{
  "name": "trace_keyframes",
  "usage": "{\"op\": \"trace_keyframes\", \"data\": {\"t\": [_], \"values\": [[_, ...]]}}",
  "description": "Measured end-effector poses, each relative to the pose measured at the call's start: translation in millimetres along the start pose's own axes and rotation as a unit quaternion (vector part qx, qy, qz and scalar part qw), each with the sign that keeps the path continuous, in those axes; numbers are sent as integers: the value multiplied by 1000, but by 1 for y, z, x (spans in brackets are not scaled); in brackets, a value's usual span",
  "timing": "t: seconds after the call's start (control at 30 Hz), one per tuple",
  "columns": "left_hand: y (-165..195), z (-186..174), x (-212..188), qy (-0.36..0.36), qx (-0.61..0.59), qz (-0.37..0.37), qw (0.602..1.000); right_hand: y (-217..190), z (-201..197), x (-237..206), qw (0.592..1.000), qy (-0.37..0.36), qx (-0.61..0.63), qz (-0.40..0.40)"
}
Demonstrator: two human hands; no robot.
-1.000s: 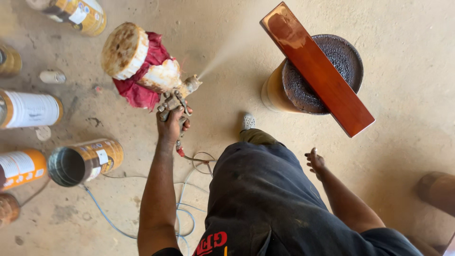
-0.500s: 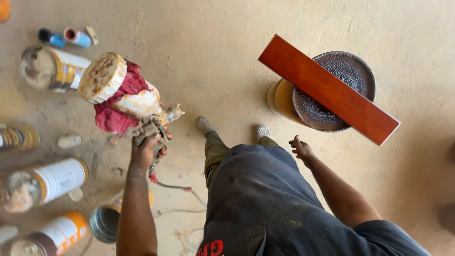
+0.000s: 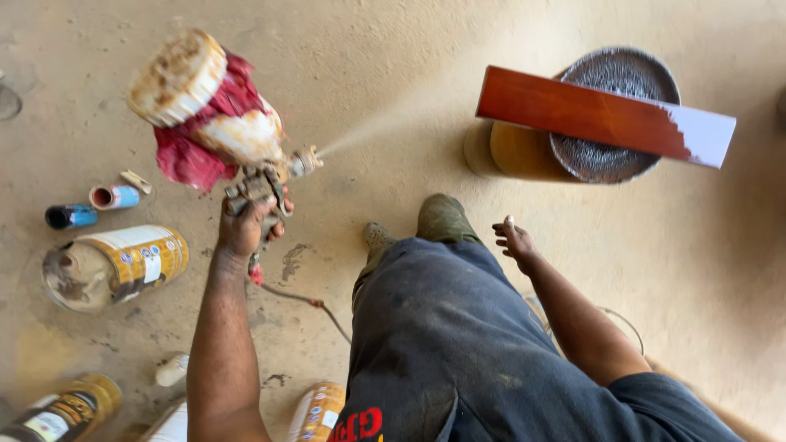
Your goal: The person uses a spray gun to apply a reddish-brown finish to a long wooden plank resting on a bucket. They repeatedly spray the plank, flip it to coat the other side, and continue spraying until the entire surface is covered.
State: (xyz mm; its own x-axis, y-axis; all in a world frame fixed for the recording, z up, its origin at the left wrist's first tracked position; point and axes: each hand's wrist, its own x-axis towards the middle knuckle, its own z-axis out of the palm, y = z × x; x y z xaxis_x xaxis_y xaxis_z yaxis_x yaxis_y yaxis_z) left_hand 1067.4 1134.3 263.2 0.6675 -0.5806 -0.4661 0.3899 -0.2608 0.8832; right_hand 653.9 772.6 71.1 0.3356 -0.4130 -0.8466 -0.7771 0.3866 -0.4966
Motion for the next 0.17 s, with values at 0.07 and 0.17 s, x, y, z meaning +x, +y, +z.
{"op": "trace_keyframes", "data": {"t": [0.07,0.17], "values": [[10,-11,25,-32,-14,1,999,7,18,-9,1000,11,13,11],[34,-20,78,-82,-6,8,997,-3,41,-5,997,36,38,49]]}}
